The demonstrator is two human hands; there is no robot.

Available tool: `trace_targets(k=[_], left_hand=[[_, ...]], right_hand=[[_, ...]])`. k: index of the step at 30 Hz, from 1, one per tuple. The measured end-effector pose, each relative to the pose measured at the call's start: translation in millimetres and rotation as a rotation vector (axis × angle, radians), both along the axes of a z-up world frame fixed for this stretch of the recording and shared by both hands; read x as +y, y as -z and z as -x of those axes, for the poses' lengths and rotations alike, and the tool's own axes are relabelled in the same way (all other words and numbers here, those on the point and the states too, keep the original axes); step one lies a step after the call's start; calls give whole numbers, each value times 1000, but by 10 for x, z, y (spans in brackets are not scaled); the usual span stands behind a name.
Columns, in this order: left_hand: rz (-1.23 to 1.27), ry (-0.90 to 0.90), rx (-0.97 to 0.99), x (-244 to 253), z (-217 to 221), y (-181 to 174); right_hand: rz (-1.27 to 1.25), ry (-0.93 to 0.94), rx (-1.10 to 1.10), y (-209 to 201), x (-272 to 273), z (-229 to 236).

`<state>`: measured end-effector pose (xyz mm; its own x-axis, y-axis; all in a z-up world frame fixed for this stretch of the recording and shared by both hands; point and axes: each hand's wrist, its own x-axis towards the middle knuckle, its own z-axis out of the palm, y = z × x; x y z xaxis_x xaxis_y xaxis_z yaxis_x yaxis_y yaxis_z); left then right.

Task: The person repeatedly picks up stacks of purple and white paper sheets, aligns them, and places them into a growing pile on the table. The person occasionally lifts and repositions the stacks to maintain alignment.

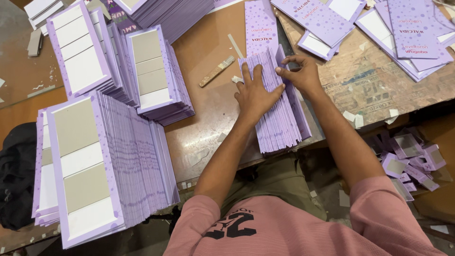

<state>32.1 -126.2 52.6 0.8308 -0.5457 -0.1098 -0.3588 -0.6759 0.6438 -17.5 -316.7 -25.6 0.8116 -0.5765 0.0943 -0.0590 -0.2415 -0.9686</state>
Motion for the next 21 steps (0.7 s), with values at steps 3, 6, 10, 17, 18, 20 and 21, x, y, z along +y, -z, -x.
trace_targets(k=[3, 6, 10, 17, 18, 20, 21], left_hand=[[20, -1, -18, 0, 3, 73], [11, 2, -28, -14, -4, 112], [-99, 10, -114, -25, 33, 79], [-201, 10, -69, -52, 32, -8], [-220, 19, -55, -61, 8, 36], [12, 9, -116, -51, -20, 202], [127, 2, -146, -30, -29, 321]], right_hand=[[-13, 16, 135, 2, -71, -22], [157, 5, 144, -21, -141, -47], [476, -45, -56, -61, -117, -8], [57, -65, 223, -175, 70, -11], [81, -85, 208, -173, 86, -15], [128, -132, 123, -170, 107, -24], [151, -159, 51, -168, 132, -20]])
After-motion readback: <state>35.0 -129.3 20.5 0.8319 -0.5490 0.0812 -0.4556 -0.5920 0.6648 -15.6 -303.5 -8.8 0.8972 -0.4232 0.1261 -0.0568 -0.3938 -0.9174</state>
